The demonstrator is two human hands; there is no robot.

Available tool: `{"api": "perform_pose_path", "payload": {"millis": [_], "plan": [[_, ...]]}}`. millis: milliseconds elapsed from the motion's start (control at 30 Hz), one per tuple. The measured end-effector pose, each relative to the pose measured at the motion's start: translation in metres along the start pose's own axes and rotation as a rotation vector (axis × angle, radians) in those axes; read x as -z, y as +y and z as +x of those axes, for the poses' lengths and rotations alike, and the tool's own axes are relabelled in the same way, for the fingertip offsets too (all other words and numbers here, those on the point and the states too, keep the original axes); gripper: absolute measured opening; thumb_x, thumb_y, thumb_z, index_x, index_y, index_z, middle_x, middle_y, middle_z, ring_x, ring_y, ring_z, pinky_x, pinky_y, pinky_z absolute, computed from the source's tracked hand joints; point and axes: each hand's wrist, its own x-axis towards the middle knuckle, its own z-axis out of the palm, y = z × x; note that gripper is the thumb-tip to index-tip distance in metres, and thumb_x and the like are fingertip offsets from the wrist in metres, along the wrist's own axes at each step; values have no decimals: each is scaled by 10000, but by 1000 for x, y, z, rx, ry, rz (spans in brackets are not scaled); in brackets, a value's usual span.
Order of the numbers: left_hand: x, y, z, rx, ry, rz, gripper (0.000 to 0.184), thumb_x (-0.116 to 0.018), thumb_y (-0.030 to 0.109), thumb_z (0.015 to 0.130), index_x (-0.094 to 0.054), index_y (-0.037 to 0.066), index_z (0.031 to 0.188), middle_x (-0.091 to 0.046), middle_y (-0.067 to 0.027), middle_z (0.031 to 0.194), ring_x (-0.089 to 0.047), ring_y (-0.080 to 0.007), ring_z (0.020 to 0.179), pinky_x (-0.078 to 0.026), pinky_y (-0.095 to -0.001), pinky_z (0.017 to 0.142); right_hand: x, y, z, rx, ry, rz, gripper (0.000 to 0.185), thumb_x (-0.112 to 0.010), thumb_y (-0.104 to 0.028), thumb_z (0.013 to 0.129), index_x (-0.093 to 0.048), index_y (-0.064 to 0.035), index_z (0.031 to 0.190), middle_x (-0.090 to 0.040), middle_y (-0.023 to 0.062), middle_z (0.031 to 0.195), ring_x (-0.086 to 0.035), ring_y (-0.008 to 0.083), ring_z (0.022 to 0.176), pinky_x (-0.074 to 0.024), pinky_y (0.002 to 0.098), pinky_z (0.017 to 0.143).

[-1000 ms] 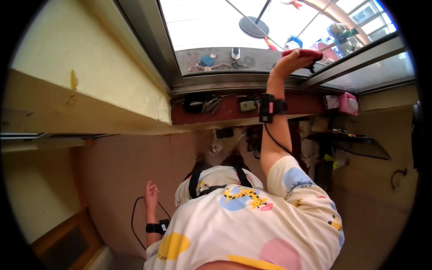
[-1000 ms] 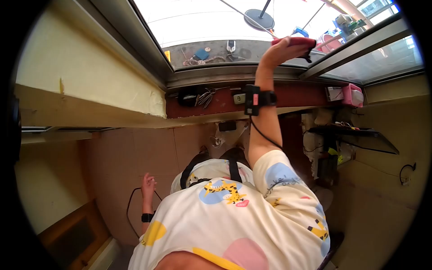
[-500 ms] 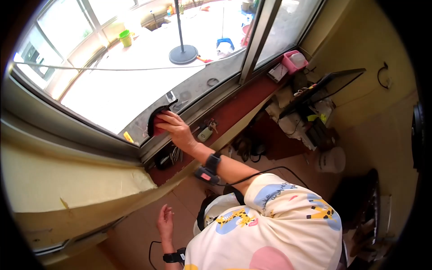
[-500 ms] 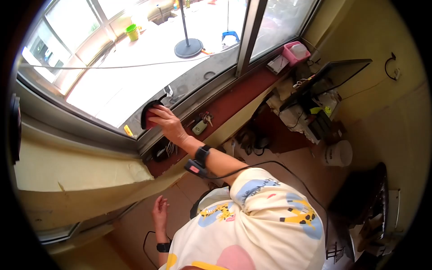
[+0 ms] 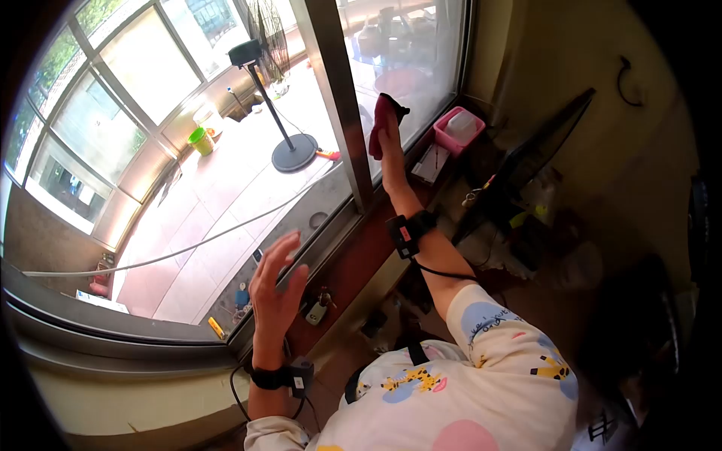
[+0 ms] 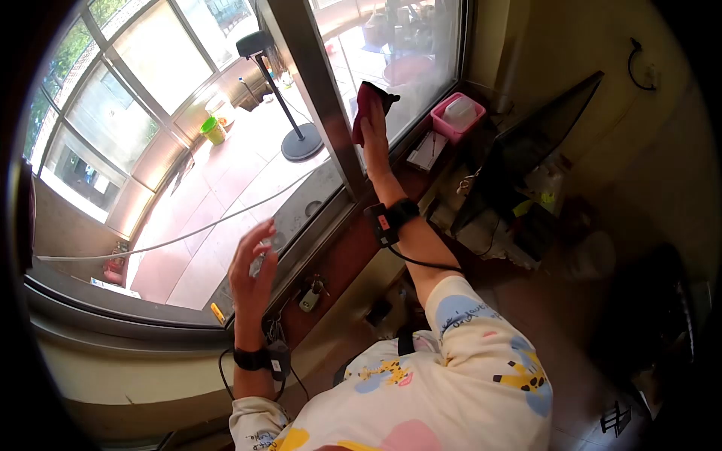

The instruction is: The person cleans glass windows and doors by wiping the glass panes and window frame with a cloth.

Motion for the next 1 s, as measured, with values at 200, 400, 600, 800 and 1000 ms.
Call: {"api": "perform_pose_path", "payload": {"millis": [200,400,600,800,1000], "plan": [[-47,33,186,-518,338,466,631,-685,336,813,-437,139,1359,-332,-126,1460,-325,-331,1338,-336,-476,1043,11,-11,-7,246,-243,-282,493,-385,-219,973,-309,-14,1415,-148,167,1523,-85,335,1417,-83,417,1136],[-44,69,297,-815,577,769,591,-589,334,872,-394,89,1373,-302,-153,1472,-257,-342,1367,-200,-514,1097,7,-36,135,446,124,-417,473,-424,-109,928,-349,-14,1385,-269,213,1465,-230,439,1331,-199,506,1091],[-43,90,325,-679,567,1006,600,-607,199,832,-375,45,1363,-274,-189,1473,-221,-371,1377,-143,-555,1106,-22,-73,104,510,-68,-366,429,-412,-156,924,-472,-86,1343,-239,170,1500,-131,392,1397,-79,530,1085],[-47,80,333,-719,623,950,477,-492,133,889,-393,39,1346,-293,-191,1461,-231,-372,1373,-136,-546,1108,-58,-153,221,867,22,-453,407,-433,-184,927,-486,-144,1328,-305,151,1466,-217,398,1351,-132,555,1057],[-46,74,336,-830,659,824,455,-491,302,928,-444,146,1353,-339,-69,1469,-265,-266,1377,-139,-485,1115,-58,-143,181,816,-32,-516,420,-453,-180,895,-502,-130,1309,-298,164,1465,-202,415,1357,-121,589,1047]]}}
